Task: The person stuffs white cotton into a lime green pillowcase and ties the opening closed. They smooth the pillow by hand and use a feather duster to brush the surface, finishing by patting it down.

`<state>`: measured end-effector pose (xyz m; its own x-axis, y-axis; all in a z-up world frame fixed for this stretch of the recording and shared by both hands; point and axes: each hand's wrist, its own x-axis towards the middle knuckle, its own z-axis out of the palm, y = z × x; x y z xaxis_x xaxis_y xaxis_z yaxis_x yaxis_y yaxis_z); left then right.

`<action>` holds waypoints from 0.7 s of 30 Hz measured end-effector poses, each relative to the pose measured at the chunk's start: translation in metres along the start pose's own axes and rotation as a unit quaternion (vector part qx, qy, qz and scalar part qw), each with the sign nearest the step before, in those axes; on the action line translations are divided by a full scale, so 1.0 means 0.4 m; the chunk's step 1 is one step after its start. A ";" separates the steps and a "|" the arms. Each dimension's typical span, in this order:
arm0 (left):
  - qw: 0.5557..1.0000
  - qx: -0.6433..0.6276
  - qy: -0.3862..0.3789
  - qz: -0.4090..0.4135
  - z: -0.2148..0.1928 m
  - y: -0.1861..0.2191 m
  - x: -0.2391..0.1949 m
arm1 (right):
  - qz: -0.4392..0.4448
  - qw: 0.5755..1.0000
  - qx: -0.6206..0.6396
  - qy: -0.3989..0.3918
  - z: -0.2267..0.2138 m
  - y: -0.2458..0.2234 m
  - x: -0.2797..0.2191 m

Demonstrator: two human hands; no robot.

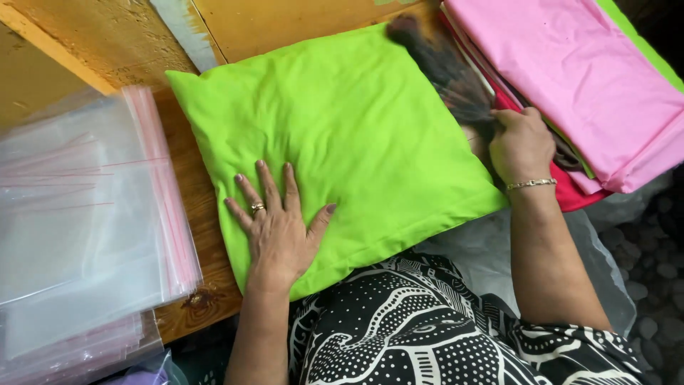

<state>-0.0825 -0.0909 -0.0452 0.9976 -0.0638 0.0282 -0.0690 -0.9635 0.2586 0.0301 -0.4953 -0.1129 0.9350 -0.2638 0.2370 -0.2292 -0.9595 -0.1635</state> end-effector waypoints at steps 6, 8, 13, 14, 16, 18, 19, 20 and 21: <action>0.998 -0.008 0.067 0.015 0.023 -0.001 0.005 | -0.161 0.976 0.057 0.137 -0.257 -0.216 -0.259; 0.998 0.014 0.053 0.009 -0.010 0.027 0.000 | -0.219 0.967 0.093 0.096 -0.270 -0.289 -0.359; 0.998 0.029 -0.020 -0.047 0.034 -0.005 0.000 | -0.288 0.951 0.107 -0.024 -0.213 -0.272 -0.371; 0.999 0.014 0.006 -0.028 0.019 0.002 0.002 | -0.237 0.968 0.088 -0.008 -0.197 -0.242 -0.342; 1.000 0.001 0.030 -0.006 0.005 0.009 0.004 | -0.181 0.981 0.069 0.009 -0.157 -0.169 -0.286; 1.000 0.021 0.017 -0.008 0.006 0.013 0.005 | -0.102 0.994 0.004 0.050 -0.111 -0.081 -0.225; 1.000 0.020 0.020 -0.006 0.009 0.013 0.011 | -0.101 0.994 0.004 0.053 -0.120 -0.066 -0.214; 0.999 0.051 0.004 -0.011 0.012 0.010 0.012 | -0.066 0.996 -0.012 0.056 -0.128 -0.054 -0.202; 0.997 0.081 -0.012 -0.016 0.017 0.008 0.015 | -0.032 0.997 -0.027 0.060 -0.135 -0.042 -0.190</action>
<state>-0.0767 -0.0960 -0.0507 0.9993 -0.0373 -0.0005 -0.0371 -0.9943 0.1003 -0.0516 -0.4644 -0.0765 0.9096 -0.2094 0.3589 -0.1884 -0.9777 -0.0928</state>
